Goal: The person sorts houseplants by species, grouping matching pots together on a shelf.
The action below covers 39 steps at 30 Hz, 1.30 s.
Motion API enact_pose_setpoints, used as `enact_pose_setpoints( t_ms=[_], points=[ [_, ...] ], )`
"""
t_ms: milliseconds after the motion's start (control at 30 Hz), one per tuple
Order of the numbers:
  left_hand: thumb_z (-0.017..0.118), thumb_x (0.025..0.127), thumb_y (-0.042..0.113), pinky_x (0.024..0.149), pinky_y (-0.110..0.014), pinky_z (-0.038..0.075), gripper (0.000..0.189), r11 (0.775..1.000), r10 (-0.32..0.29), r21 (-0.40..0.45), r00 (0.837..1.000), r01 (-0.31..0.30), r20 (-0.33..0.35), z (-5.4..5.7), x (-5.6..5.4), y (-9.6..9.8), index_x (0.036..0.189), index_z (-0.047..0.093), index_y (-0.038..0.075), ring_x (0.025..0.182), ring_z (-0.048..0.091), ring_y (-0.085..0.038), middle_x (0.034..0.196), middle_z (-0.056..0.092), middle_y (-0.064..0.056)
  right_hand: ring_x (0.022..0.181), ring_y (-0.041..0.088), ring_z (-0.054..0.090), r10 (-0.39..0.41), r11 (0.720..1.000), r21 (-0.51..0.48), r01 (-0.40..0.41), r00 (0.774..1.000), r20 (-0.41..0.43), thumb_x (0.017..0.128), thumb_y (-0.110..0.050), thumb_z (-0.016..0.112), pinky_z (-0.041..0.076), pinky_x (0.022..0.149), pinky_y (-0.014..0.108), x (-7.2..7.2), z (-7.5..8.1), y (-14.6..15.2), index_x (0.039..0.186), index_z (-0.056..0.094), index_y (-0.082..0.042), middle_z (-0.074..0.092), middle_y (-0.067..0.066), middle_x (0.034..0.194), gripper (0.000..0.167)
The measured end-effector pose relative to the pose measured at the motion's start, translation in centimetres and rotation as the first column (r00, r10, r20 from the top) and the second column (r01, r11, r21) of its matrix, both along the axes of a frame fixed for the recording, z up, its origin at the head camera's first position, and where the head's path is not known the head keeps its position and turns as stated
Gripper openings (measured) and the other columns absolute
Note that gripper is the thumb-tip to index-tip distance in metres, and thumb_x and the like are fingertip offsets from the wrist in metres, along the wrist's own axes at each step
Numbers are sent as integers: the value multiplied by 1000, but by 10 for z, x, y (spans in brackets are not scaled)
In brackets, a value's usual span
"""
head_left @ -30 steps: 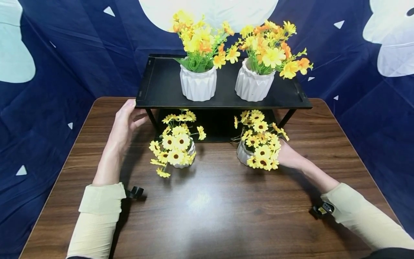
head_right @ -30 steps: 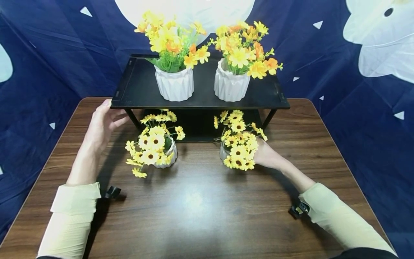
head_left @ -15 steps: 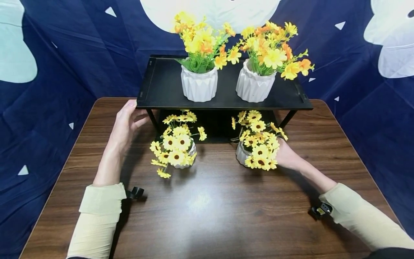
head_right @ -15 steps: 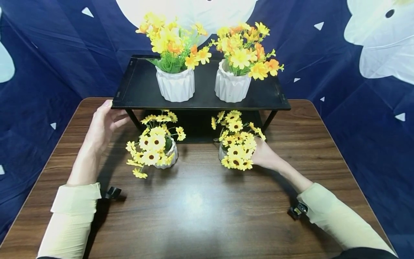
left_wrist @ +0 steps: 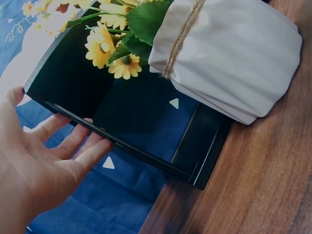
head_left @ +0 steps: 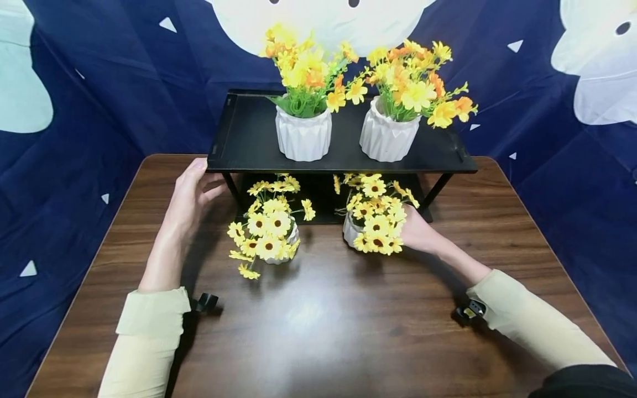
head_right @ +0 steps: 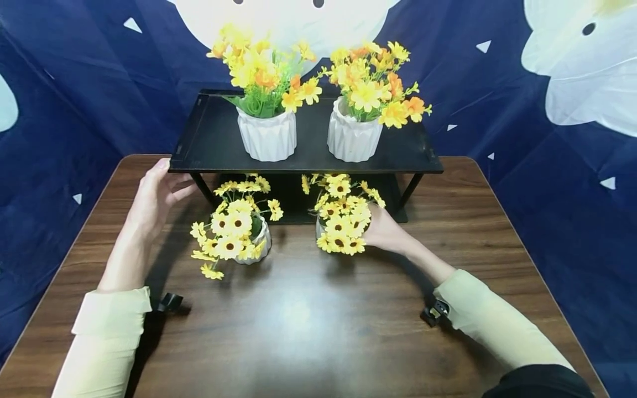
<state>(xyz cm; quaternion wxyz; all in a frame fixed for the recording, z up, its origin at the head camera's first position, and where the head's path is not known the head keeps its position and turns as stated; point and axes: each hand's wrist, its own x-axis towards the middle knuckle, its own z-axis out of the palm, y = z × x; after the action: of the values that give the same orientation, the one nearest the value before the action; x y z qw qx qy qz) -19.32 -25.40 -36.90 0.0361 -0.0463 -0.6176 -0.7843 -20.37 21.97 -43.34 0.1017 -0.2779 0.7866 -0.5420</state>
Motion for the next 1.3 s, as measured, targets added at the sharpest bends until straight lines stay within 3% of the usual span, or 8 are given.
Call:
enact_pose_setpoints(
  t_ms=[167, 367, 633, 867, 967, 1133, 1200, 1300],
  points=[
    [52, 107, 38, 91, -24, 56, 27, 1000, -6, -16, 1000, 6, -6, -1, 1, 0, 119, 64, 17, 108, 62, -15, 116, 65, 4, 101, -6, 60, -54, 997, 53, 60, 993, -108, 84, -8, 81, 49, 91, 14, -11, -2, -13, 124, 60, 10, 68, -7, 112, 49],
    [53, 106, 37, 90, -24, 57, 25, 1000, -6, -5, 1000, 6, -6, 1, 0, 0, 117, 65, 17, 107, 62, -14, 116, 65, 4, 108, -7, 56, -71, 983, 159, 93, 988, -139, 80, -1, 78, 45, 94, 14, -25, 3, -30, 132, 58, 4, 65, 21, 128, 56],
    [53, 106, 36, 91, -24, 57, 24, 1000, -5, 0, 1000, 5, -1, -1, 2, 0, 116, 65, 17, 107, 62, -15, 116, 65, 4, 125, 24, 58, -85, 973, 203, 109, 989, -124, 81, -12, 82, 46, 109, 39, -46, 2, -55, 141, 54, -2, 61, 18, 141, 68],
    [53, 106, 36, 91, -24, 57, 25, 1000, -5, -6, 1000, 5, -2, 0, 2, -1, 117, 65, 17, 108, 63, -15, 117, 65, 4, 127, 25, 58, -160, 955, 241, 172, 985, -65, 82, -23, 83, 45, 110, 45, -62, 6, -75, 143, 54, -8, 61, 12, 141, 69],
    [53, 106, 36, 91, -24, 57, 25, 1000, -5, -4, 1000, 5, 0, -1, 2, -1, 116, 65, 17, 107, 64, -13, 116, 66, 4, 132, 22, 53, -157, 965, 211, 158, 987, -23, 82, -25, 83, 42, 115, 45, -67, 7, -82, 146, 50, -10, 57, 10, 146, 73],
    [54, 106, 36, 90, -25, 57, 25, 1000, -5, -2, 1000, 5, -5, -1, 1, -1, 116, 66, 17, 106, 65, -12, 117, 65, 4, 143, 13, 32, -93, 994, 60, 88, 993, 73, 85, -11, 77, 30, 121, 38, -75, 6, -92, 162, 21, -15, 28, 5, 167, 95],
    [54, 106, 36, 90, -25, 57, 25, 1000, -4, -2, 1000, 4, -8, -1, 0, -1, 116, 65, 17, 106, 65, -12, 117, 65, 4, 139, 12, 34, -54, 998, -6, 55, 993, 101, 87, -5, 73, 35, 116, 33, -78, 5, -96, 163, 16, -15, 27, 6, 165, 96],
    [53, 106, 36, 91, -24, 57, 25, 1000, -3, -6, 1000, 3, -9, 0, 0, -1, 117, 65, 17, 105, 65, -11, 117, 65, 4, 126, 11, 47, 3, 996, -91, 9, 991, 132, 88, 1, 70, 46, 102, 26, -83, 2, -102, 158, 26, -11, 44, 8, 152, 84]
  ],
)
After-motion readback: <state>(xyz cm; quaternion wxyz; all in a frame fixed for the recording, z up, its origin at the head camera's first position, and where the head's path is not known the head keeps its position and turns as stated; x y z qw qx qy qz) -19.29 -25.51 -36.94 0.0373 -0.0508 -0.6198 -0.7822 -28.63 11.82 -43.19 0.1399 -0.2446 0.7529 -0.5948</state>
